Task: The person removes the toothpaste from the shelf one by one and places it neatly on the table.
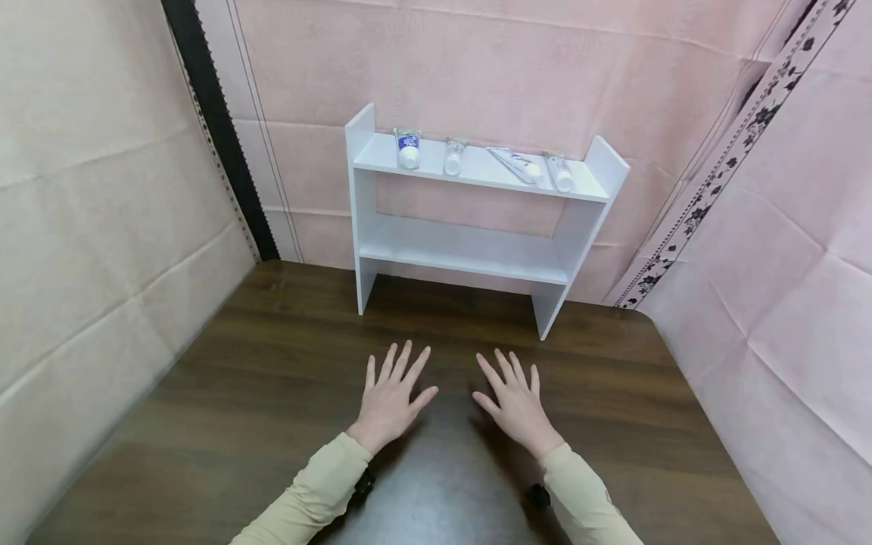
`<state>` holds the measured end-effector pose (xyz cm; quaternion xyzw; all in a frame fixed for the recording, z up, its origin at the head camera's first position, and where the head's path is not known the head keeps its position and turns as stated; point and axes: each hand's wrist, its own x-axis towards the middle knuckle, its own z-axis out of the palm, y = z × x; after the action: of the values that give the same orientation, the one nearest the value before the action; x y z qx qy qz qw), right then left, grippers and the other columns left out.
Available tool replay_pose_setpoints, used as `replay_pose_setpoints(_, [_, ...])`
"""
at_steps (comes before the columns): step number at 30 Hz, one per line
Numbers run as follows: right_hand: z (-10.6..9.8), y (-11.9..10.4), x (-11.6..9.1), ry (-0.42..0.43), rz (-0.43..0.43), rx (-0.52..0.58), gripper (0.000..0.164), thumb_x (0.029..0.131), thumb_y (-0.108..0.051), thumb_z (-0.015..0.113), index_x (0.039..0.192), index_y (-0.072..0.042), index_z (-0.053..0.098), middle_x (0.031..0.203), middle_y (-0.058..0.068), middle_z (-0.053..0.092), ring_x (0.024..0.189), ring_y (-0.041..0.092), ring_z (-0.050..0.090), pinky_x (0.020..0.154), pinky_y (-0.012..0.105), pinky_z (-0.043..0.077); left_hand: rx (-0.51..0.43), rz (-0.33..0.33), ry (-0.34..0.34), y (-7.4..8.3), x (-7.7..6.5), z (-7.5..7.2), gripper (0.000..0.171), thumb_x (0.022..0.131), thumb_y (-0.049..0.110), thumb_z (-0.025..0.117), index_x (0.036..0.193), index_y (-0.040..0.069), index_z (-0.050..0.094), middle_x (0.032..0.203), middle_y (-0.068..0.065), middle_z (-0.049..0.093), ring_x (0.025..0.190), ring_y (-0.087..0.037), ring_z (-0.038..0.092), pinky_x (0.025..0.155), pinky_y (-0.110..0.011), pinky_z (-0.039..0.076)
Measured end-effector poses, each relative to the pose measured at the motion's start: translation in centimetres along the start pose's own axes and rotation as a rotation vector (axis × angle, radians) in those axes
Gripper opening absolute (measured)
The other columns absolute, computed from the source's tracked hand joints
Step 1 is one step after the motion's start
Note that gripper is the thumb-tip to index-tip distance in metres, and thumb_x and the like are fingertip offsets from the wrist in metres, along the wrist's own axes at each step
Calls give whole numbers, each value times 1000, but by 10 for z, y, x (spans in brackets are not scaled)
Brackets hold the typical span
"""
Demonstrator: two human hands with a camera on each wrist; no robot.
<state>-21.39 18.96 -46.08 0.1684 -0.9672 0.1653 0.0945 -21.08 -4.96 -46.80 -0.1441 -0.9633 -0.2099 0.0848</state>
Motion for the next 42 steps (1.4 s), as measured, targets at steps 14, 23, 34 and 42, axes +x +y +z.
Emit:
replay_pose_setpoints(14, [-18, -32, 41, 6, -120, 55, 63, 96, -37, 57, 152, -26, 31, 158, 17, 28, 142, 42, 30, 112, 67, 20, -92, -79, 44, -21, 35, -39, 71, 98, 56, 42, 156, 32, 9, 164, -11, 6, 150, -37, 6, 115, -67, -1])
replay_pose_setpoints(23, [-35, -50, 65, -10, -163, 43, 64, 98, -38, 54, 154, -27, 26, 160, 15, 22, 145, 40, 26, 115, 64, 17, -134, -106, 108, -35, 55, -71, 74, 98, 56, 41, 157, 31, 3, 165, -11, -4, 151, -36, -4, 114, -68, -4])
replay_pose_setpoints(34, [-53, -62, 92, 32, -151, 65, 66, 98, -39, 54, 155, -27, 23, 160, 14, 22, 146, 36, 24, 116, 63, 17, -361, -167, 210, -41, 73, -87, 77, 99, 51, 42, 157, 23, 1, 164, -11, -1, 151, -35, -4, 115, -65, -5])
replay_pose_setpoints(42, [-70, -71, 108, 38, -134, 71, 66, 99, -39, 52, 155, -28, 21, 161, 15, 20, 149, 31, 20, 118, 59, 16, -422, -147, 299, -52, 89, -95, 75, 100, 45, 45, 157, 22, 2, 164, -8, 7, 151, -33, 3, 116, -63, 0])
